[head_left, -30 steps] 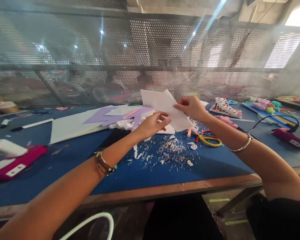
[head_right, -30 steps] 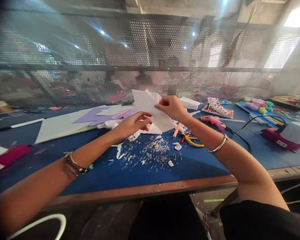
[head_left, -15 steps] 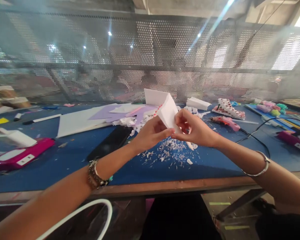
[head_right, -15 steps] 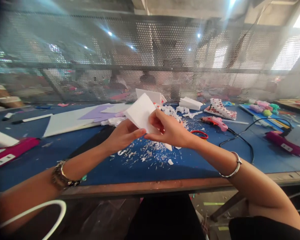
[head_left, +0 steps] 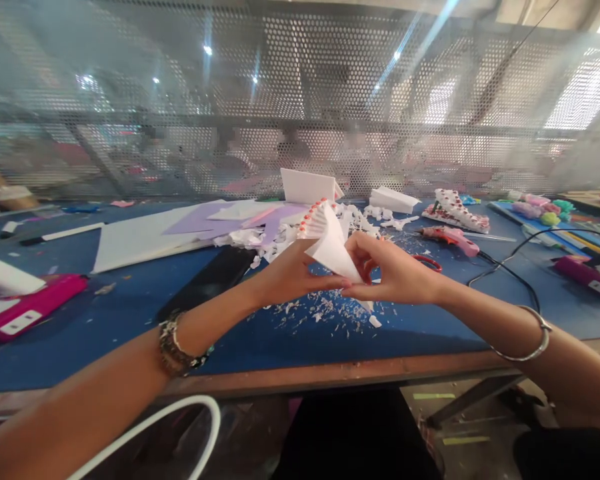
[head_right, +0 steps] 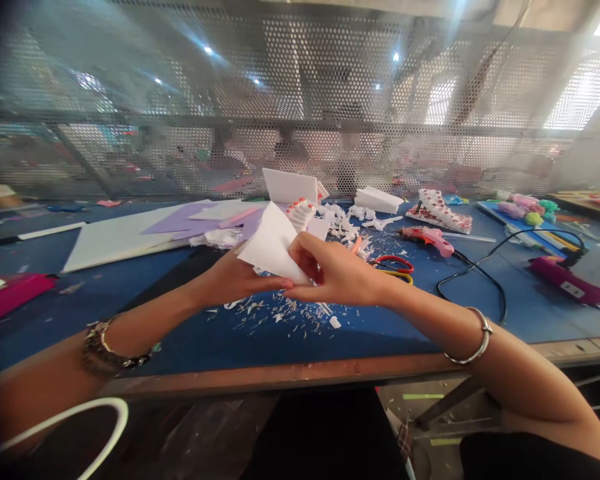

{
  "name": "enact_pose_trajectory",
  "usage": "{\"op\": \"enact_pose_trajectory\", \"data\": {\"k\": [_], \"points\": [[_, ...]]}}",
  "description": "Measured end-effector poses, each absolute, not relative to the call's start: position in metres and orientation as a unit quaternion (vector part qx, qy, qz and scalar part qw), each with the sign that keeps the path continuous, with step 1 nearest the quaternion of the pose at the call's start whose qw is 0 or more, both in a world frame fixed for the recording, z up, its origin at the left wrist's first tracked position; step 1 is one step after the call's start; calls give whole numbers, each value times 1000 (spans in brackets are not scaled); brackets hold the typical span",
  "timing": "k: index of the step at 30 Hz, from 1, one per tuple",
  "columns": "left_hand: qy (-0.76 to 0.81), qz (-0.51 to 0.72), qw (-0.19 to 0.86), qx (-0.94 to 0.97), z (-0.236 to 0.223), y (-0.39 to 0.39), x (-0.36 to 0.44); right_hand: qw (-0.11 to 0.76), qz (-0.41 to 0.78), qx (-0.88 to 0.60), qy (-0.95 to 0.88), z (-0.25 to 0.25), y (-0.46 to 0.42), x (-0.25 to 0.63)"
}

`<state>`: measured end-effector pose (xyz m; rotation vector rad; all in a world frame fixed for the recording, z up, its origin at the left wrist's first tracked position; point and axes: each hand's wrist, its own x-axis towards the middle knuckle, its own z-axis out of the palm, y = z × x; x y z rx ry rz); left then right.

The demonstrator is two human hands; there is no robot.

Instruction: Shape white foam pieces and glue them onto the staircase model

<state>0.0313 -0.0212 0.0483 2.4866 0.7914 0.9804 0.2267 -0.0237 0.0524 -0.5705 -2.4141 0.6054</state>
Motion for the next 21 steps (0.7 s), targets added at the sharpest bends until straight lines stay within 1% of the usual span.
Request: {"op": "enact_pose_trajectory", "data": {"k": [4,6,9,11,13,14,16,18,21], "points": [[272,333,169,887,56,-27,34,247,287,-192,-906,56,-28,227],[263,325,159,894,58,-30,34,232,292,-189,-909,59,-30,227],[283,329,173,884,59,-33,27,245,286,-212,-902,61,-30,232],[316,353,237,848,58,-35,17,292,327,-237,-867,60,-28,240],[336,380,359,784,56,-37,7,348,386,-261,-814,57,-26,251],[339,399,415,744,55,-38,2,362,408,-273,-792,56,-25,258],[353,408,478,693,52,-40,-5,391,422,-308,-758,52,-23,271],[387,386,496,674,47,-40,-9,388,430,-336,-743,48,-22,281],[463,317,456,691,37,-40,-13,351,426,-353,-755,40,-22,288]]}}
